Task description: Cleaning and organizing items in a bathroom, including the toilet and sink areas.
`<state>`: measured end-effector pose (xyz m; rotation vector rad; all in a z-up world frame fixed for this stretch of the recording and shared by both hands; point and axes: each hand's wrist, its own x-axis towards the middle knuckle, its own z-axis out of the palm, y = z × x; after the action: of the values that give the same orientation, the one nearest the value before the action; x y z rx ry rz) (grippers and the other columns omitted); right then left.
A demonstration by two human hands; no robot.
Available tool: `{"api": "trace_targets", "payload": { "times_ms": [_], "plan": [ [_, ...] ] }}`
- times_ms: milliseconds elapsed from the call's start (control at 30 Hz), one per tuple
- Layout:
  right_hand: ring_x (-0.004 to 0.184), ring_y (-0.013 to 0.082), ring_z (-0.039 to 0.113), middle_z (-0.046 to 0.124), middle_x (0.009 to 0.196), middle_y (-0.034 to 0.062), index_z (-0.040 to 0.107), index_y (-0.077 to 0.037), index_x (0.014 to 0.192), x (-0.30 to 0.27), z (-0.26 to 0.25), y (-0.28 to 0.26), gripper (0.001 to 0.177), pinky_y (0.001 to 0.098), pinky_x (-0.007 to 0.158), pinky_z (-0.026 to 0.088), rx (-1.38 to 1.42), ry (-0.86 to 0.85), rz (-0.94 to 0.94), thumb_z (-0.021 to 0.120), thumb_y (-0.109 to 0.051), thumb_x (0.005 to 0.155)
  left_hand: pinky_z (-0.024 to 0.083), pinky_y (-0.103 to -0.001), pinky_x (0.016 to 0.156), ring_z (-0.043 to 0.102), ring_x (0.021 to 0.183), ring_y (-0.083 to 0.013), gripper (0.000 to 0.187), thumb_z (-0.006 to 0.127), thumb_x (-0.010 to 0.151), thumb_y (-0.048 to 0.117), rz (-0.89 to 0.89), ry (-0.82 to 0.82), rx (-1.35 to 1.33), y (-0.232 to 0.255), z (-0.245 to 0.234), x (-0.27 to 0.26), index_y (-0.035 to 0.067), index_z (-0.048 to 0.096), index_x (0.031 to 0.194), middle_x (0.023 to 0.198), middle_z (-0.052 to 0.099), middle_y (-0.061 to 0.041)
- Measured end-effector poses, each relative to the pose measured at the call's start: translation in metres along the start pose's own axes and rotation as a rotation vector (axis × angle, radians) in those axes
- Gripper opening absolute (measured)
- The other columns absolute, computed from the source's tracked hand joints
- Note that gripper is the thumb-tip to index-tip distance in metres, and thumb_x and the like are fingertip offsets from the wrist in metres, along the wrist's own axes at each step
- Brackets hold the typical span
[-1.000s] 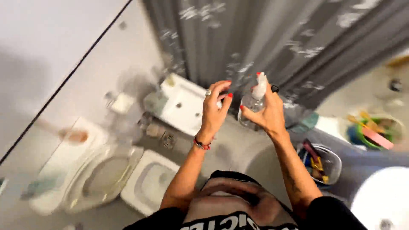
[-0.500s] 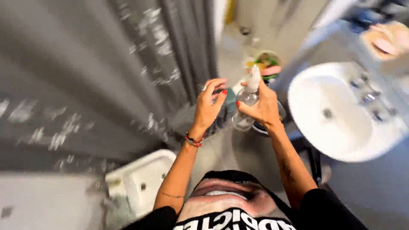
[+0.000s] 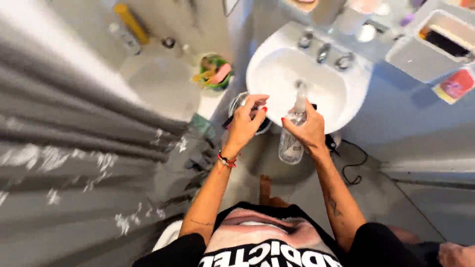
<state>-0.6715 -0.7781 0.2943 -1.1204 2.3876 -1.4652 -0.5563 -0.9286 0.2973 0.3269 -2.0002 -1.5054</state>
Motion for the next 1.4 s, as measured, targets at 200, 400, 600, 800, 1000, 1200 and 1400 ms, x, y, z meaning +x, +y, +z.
{"api": "trace_targets", "payload": {
  "times_ms": [200,400,600,800,1000,1200,1400],
  "plan": [
    [0.083,0.0394,0.064,0.068,0.084,0.0166,0.060,-0.007,0.109,0.020,-0.016,0.045,0.058,0.0482,0.076,0.048,-0.065,-0.022,0.265,0.074,-0.039,0.063,0.053,-0.041,0.084,0.061,0.106,-0.0333,0.030,0.056,0.088,0.005,-0.140,-0.177,-0.043,-0.038,0.042,0.046,0.006,0.059,0.118,0.112,0.059,-0.014],
    [0.086,0.0342,0.065,0.068,0.083,0.0105,0.056,-0.018,0.126,0.036,-0.013,0.085,0.073,0.0440,0.078,0.050,-0.076,-0.015,0.376,0.073,-0.040,0.059,0.052,-0.044,0.085,0.060,0.107,-0.0354,0.032,0.055,0.089,0.005,-0.153,-0.261,-0.032,-0.060,0.057,0.089,0.004,0.057,0.120,0.113,0.059,-0.017],
    [0.084,0.0292,0.064,0.069,0.083,0.0066,0.057,-0.015,0.126,0.061,-0.007,0.095,0.069,0.0419,0.081,0.049,-0.028,0.049,0.411,0.072,-0.037,0.062,0.053,-0.044,0.085,0.061,0.105,-0.0343,0.032,0.054,0.087,0.003,-0.140,-0.358,-0.049,-0.070,0.060,0.138,0.004,0.058,0.119,0.112,0.060,-0.016],
    [0.085,0.0279,0.066,0.070,0.082,0.0029,0.057,-0.016,0.121,0.079,0.011,0.086,0.069,0.0417,0.079,0.051,-0.018,0.089,0.505,0.074,-0.041,0.059,0.052,-0.043,0.086,0.060,0.106,-0.0340,0.032,0.053,0.087,0.003,-0.155,-0.485,-0.064,-0.082,0.057,0.172,0.004,0.058,0.119,0.113,0.059,-0.017],
    [0.100,0.0362,0.062,0.069,0.094,0.0132,0.054,-0.015,0.127,0.088,0.042,0.111,0.076,0.0487,0.088,0.046,0.016,0.051,0.609,0.075,-0.041,0.059,0.053,-0.044,0.086,0.060,0.106,-0.0352,0.032,0.054,0.086,0.003,-0.174,-0.545,-0.021,-0.103,0.053,0.189,0.004,0.058,0.118,0.112,0.060,-0.017],
    [0.097,0.0314,0.064,0.070,0.091,0.0068,0.056,-0.023,0.126,0.094,0.052,0.115,0.073,0.0451,0.088,0.047,0.039,0.065,0.631,0.075,-0.042,0.058,0.052,-0.046,0.087,0.060,0.106,-0.0346,0.032,0.055,0.086,0.003,-0.182,-0.560,-0.013,-0.122,0.052,0.200,0.005,0.058,0.118,0.113,0.060,-0.017],
    [0.096,0.0340,0.064,0.070,0.091,0.0098,0.058,-0.022,0.123,0.100,0.050,0.120,0.070,0.0463,0.087,0.047,0.032,0.069,0.652,0.075,-0.041,0.058,0.052,-0.045,0.086,0.061,0.106,-0.0334,0.033,0.054,0.085,0.005,-0.178,-0.562,-0.005,-0.139,0.059,0.209,0.007,0.059,0.118,0.112,0.060,-0.015]
  ]
}}
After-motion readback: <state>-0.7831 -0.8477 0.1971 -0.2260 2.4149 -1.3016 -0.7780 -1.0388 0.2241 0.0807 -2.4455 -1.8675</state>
